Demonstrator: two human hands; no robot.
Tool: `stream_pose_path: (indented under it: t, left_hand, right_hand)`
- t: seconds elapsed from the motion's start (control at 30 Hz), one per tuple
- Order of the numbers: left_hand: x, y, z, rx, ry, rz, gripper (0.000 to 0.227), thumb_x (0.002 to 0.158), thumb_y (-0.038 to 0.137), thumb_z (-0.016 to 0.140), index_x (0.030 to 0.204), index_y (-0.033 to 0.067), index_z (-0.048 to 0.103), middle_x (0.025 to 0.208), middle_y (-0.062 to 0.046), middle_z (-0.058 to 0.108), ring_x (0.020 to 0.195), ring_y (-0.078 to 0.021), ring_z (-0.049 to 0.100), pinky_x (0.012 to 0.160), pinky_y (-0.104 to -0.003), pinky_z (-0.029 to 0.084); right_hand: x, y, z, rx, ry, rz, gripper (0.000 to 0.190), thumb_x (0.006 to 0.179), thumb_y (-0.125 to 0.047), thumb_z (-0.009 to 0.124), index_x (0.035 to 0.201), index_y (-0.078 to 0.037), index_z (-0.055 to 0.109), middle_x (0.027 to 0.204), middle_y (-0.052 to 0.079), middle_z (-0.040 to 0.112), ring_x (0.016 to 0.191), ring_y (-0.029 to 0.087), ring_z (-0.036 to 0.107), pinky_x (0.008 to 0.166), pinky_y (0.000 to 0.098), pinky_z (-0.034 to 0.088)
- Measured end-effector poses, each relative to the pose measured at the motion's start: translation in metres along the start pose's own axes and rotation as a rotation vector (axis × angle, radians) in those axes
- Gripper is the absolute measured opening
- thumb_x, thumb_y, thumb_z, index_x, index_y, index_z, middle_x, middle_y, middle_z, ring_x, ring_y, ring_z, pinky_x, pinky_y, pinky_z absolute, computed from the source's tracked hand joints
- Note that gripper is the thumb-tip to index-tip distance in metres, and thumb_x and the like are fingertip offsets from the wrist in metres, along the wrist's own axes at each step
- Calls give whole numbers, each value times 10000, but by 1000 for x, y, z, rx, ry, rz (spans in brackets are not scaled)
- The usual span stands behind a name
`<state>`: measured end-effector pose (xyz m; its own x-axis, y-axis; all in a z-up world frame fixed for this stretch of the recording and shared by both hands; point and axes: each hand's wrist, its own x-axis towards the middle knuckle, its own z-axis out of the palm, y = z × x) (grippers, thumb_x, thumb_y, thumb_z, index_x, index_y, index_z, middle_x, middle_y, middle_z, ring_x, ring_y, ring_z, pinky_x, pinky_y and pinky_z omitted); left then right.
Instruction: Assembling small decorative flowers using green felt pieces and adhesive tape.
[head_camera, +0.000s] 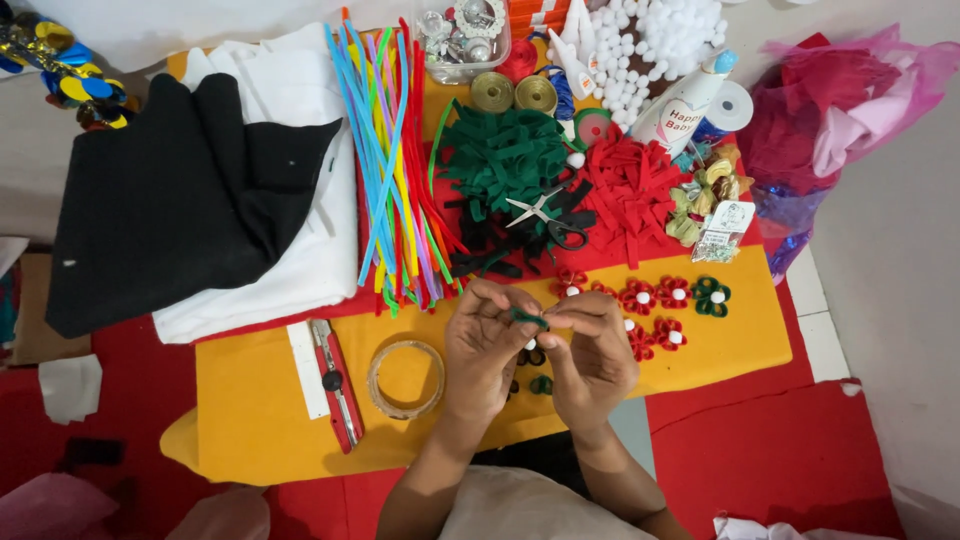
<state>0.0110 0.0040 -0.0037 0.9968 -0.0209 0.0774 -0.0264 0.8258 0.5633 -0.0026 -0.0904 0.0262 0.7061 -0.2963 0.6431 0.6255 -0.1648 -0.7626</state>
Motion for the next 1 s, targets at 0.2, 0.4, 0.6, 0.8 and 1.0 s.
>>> stream_pose_path:
  t: [0.2,0.4,0.6,0.8,1.0]
  left_hand:
    - [0,3,2,83,17,23,289,856,-120,724,1010,-35,495,937,-260,661,894,-284,732,726,-341,641]
    - [1,17,16,181,21,24,290,875,-18,743,1081,-67,545,1047,-272,654,959,-292,724,766,-346,640]
    - [4,12,-4,307,1,-19,234,902,-13,719,1080,-96,592,945,-247,686,908,-280,729,779,-382,632]
    - [8,25,-5,491,-19,-9,229,834,-66,731,1046,-108,657,921,-233,713,874,-277,742,747,-354,650]
    - [16,73,36,941,-161,190,234,826,-63,735,1027,45,783,965,-115,768,946,-305,757,780,-400,641]
  right_hand:
    - [6,3,-3,32,-22,31,52,868,114,726,906,141,703,852,203,616,818,280,637,745,377,540]
    - [13,4,-4,9,13,36,19,908,110,691,915,110,708,874,175,616,818,247,630,747,347,545]
    - [17,7,-6,40,-52,33,32,896,112,698,909,97,723,871,167,623,824,250,631,755,363,537]
    - [18,14,-12,34,-145,49,38,896,97,698,917,91,729,883,170,642,854,270,655,778,381,547]
    - [26,17,-20,15,-278,43,94,900,110,670,941,59,736,885,152,657,861,299,671,785,408,557]
